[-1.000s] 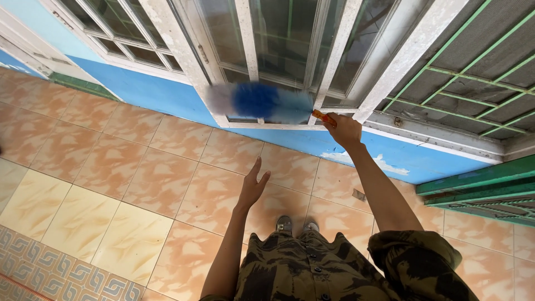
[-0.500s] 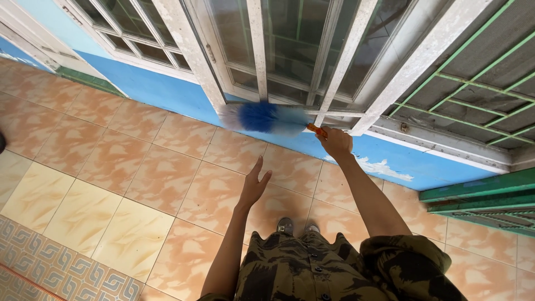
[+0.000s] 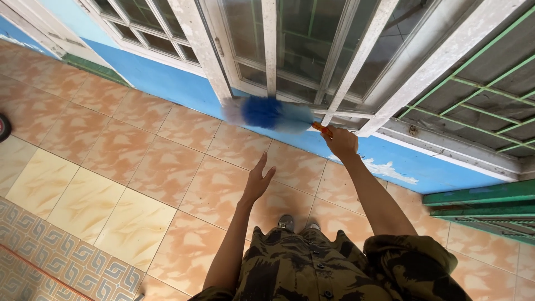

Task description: The person uses a blue feather duster to wipe dust from the lower and middle sections of a white metal window frame and adjacent wall. The person moves the duster back and forth along the frame and glass, then shifts position to reach different areas of the window.

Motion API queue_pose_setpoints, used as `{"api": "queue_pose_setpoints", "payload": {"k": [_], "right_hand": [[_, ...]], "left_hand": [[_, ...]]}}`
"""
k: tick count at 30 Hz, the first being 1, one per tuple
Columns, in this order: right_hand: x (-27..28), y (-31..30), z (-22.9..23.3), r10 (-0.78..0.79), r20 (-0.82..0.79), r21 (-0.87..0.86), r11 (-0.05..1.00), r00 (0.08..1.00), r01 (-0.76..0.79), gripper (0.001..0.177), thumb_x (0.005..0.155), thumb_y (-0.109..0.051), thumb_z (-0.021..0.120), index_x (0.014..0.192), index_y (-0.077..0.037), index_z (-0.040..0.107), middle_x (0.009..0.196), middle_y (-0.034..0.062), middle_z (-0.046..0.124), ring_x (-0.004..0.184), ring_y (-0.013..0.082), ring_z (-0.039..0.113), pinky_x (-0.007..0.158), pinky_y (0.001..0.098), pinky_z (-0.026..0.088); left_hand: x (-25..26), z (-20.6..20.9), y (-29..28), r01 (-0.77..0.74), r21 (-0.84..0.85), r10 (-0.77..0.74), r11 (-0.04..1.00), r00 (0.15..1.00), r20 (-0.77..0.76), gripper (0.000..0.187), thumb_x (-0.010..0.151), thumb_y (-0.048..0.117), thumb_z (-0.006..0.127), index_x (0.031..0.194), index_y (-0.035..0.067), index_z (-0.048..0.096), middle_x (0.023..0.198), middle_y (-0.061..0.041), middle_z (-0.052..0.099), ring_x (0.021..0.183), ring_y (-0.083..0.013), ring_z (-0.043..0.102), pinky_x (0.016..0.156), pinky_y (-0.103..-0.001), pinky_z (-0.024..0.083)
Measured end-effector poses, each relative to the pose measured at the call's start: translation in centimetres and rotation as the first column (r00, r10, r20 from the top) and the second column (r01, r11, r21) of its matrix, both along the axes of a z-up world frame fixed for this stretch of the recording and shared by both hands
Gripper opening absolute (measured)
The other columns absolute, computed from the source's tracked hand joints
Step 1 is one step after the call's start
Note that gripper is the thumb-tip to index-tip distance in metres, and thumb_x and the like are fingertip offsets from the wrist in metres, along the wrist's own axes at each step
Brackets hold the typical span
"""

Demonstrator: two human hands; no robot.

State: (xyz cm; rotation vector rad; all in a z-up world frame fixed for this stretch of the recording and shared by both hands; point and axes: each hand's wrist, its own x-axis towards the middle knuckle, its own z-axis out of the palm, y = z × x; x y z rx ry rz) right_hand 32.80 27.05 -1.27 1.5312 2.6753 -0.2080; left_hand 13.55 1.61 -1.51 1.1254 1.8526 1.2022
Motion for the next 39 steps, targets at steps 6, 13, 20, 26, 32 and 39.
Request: {"api": "queue_pose_setpoints", "payload": {"k": [6, 13, 20, 26, 32, 39], "right_hand": [[1.3, 2.4, -7.5, -0.089, 0.135, -0.02, 0.995, 0.987, 0.093, 0.038, 0.101, -0.05, 0.051, 0.117, -0.023, 0.073, 0.085, 0.0045, 0.076, 0.081, 0.0266, 0.076, 0.069, 0.0411, 0.06], [-1.1, -0.2, 1.0, 0.043, 0.005, 0.005, 0.999, 0.999, -0.043, 0.036, 0.104, -0.045, 0.054, 0.126, -0.022, 0.069, 0.09, 0.0056, 0.076, 0.083, 0.0283, 0.077, 0.071, 0.0438, 0.061], [-0.9, 3.4, -8.3, -0.036, 0.136, -0.008, 0.999, 0.99, 0.037, 0.035, 0.1, -0.047, 0.055, 0.116, -0.021, 0.073, 0.084, 0.0043, 0.076, 0.076, 0.0255, 0.076, 0.066, 0.0406, 0.059], [-0.9, 0.8, -3.9, -0.022, 0.072, -0.036, 0.999, 0.997, 0.025, 0.038, 0.103, -0.048, 0.05, 0.127, -0.024, 0.068, 0.094, 0.0055, 0.074, 0.085, 0.0303, 0.076, 0.071, 0.0438, 0.06], [1.6, 1.0, -6.3, -0.148, 0.071, -0.099, 0.983, 0.986, 0.155, 0.039, 0.103, -0.049, 0.051, 0.128, -0.025, 0.068, 0.098, 0.0067, 0.075, 0.089, 0.0325, 0.076, 0.074, 0.0451, 0.06], [0.1, -0.1, -1.2, -0.021, 0.016, 0.042, 0.999, 1.0, 0.02, 0.035, 0.103, -0.047, 0.054, 0.125, -0.025, 0.069, 0.094, 0.0045, 0.074, 0.081, 0.0287, 0.076, 0.066, 0.0421, 0.061]], "left_hand": [[-0.3, -0.7, 0.0, -0.007, 0.021, 0.007, 1.0, 1.0, -0.003, 0.064, 0.102, 0.027, 0.061, 0.156, 0.002, 0.037, 0.157, -0.023, 0.038, 0.144, -0.0369, 0.038, 0.119, -0.047, 0.034], [-0.7, -0.7, -0.6, -0.014, -0.001, 0.014, 1.0, 1.0, 0.0, 0.066, 0.101, 0.028, 0.061, 0.157, 0.003, 0.036, 0.157, -0.023, 0.038, 0.144, -0.037, 0.039, 0.119, -0.047, 0.034], [-0.9, -0.7, -0.4, -0.017, 0.02, 0.017, 1.0, 1.0, -0.014, 0.064, 0.1, 0.027, 0.062, 0.155, 0.003, 0.038, 0.156, -0.024, 0.039, 0.143, -0.0385, 0.039, 0.118, -0.048, 0.035], [-1.7, -0.8, -1.3, -0.03, 0.003, 0.03, 1.0, 1.0, -0.004, 0.064, 0.1, 0.027, 0.062, 0.155, 0.003, 0.038, 0.156, -0.023, 0.039, 0.143, -0.0375, 0.038, 0.119, -0.047, 0.034], [-1.3, -2.2, -1.7, 0.009, -0.037, -0.01, 0.999, 1.0, 0.0, 0.065, 0.101, 0.031, 0.061, 0.156, 0.005, 0.038, 0.157, -0.021, 0.039, 0.144, -0.0345, 0.039, 0.119, -0.046, 0.034], [-1.3, -2.2, -0.8, 0.042, -0.041, -0.043, 0.998, 0.999, -0.014, 0.066, 0.1, 0.03, 0.062, 0.156, 0.005, 0.038, 0.156, -0.022, 0.04, 0.144, -0.0356, 0.038, 0.119, -0.047, 0.033]]}}
